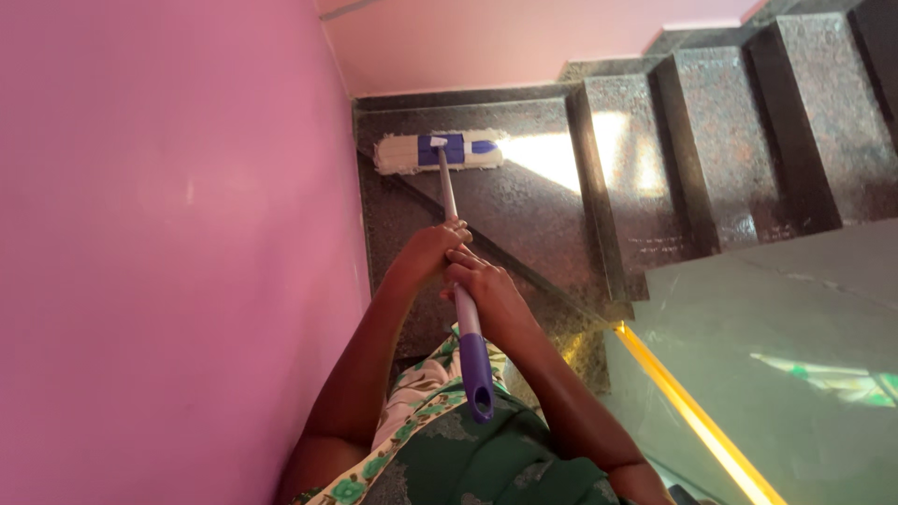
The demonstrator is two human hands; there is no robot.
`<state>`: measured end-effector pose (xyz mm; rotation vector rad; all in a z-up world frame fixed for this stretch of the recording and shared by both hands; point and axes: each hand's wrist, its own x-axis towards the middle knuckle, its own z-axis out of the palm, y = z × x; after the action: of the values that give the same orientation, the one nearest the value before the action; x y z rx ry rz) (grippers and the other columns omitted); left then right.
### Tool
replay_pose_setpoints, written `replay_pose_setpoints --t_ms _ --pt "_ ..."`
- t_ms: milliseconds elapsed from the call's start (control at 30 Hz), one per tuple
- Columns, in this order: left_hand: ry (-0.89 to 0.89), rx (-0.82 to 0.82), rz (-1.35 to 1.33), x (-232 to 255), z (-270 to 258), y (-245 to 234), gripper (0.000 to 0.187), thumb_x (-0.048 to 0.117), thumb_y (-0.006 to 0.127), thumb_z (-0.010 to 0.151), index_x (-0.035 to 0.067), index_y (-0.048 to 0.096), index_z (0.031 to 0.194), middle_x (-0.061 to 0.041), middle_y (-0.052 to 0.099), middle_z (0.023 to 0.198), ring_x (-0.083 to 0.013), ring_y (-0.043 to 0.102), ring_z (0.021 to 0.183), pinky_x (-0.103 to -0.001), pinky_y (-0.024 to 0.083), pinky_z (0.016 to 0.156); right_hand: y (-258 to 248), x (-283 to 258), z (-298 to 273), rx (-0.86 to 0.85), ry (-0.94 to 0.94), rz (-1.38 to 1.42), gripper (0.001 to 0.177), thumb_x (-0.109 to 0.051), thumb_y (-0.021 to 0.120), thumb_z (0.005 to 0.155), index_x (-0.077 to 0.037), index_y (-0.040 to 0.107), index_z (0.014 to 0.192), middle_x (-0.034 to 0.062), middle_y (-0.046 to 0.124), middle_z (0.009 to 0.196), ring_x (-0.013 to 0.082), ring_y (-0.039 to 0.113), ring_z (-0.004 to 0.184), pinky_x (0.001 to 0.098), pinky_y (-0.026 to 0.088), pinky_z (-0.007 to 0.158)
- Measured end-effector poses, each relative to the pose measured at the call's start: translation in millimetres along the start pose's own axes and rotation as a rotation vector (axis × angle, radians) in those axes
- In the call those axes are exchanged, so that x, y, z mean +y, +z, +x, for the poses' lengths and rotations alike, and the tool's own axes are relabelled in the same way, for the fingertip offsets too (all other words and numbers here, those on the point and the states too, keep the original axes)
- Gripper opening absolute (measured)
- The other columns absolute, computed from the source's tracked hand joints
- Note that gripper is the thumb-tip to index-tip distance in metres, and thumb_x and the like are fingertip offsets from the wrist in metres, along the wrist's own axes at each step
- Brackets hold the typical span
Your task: The person mops the steps of a granite staircase with a flat mop, cleaning the surfaces of each stair individually.
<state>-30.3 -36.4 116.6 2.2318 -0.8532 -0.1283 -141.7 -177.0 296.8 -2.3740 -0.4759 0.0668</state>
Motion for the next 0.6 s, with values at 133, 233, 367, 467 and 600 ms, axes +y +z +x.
replay_pose_setpoints --t_ms 133,233,367,467,600 --pt "0.013 0.029 -0.019 -5 4 11 0.035 0.014 0.062 0.091 0.004 0.072 0.123 -0.022 0.062 0.139 -0.0312 0.057 0.137 -0.039 0.050 0.109 13 25 -7 0.068 -0.040 0.000 0.019 -0.018 0.074 0.087 -0.004 0.062 0.090 0.0187 0.063 0.139 0.0405 0.066 0.117 0.0480 0.056 0.093" --pt "-0.040 -0.014 0.020 -1 9 19 0.036 0.012 0.061 0.091 0.005 0.070 0.126 -0.021 0.059 0.144 -0.0312 0.053 0.139 -0.040 0.048 0.109 27 48 -12 0.063 -0.028 -0.058 0.019 -0.019 0.074 0.087 -0.004 0.063 0.091 0.0178 0.060 0.142 0.0390 0.059 0.129 0.0477 0.054 0.098" --pt "-0.076 -0.004 0.076 -6 14 42 0.039 0.013 0.065 0.090 0.004 0.067 0.128 -0.020 0.054 0.149 -0.0325 0.046 0.145 -0.043 0.046 0.112 52 79 -21 0.063 -0.023 -0.121 0.015 -0.017 0.073 0.086 -0.006 0.067 0.095 0.0159 0.058 0.147 0.0373 0.049 0.142 0.0470 0.050 0.106" --pt "-0.092 0.007 0.089 -3 15 56 0.041 0.012 0.067 0.087 0.003 0.067 0.127 -0.021 0.053 0.149 -0.0346 0.045 0.143 -0.045 0.046 0.107 63 95 -26 0.040 -0.019 -0.141 0.017 -0.016 0.073 0.085 -0.006 0.068 0.097 0.0153 0.057 0.148 0.0376 0.048 0.143 0.0469 0.049 0.108" --pt "-0.110 -0.013 0.074 12 16 62 0.041 0.020 0.070 0.088 0.002 0.067 0.125 -0.021 0.054 0.148 -0.0341 0.046 0.143 -0.044 0.047 0.109 63 108 -40 0.045 -0.049 -0.159 0.022 -0.016 0.073 0.085 -0.004 0.069 0.103 0.0149 0.056 0.149 0.0377 0.049 0.141 0.0476 0.048 0.108"
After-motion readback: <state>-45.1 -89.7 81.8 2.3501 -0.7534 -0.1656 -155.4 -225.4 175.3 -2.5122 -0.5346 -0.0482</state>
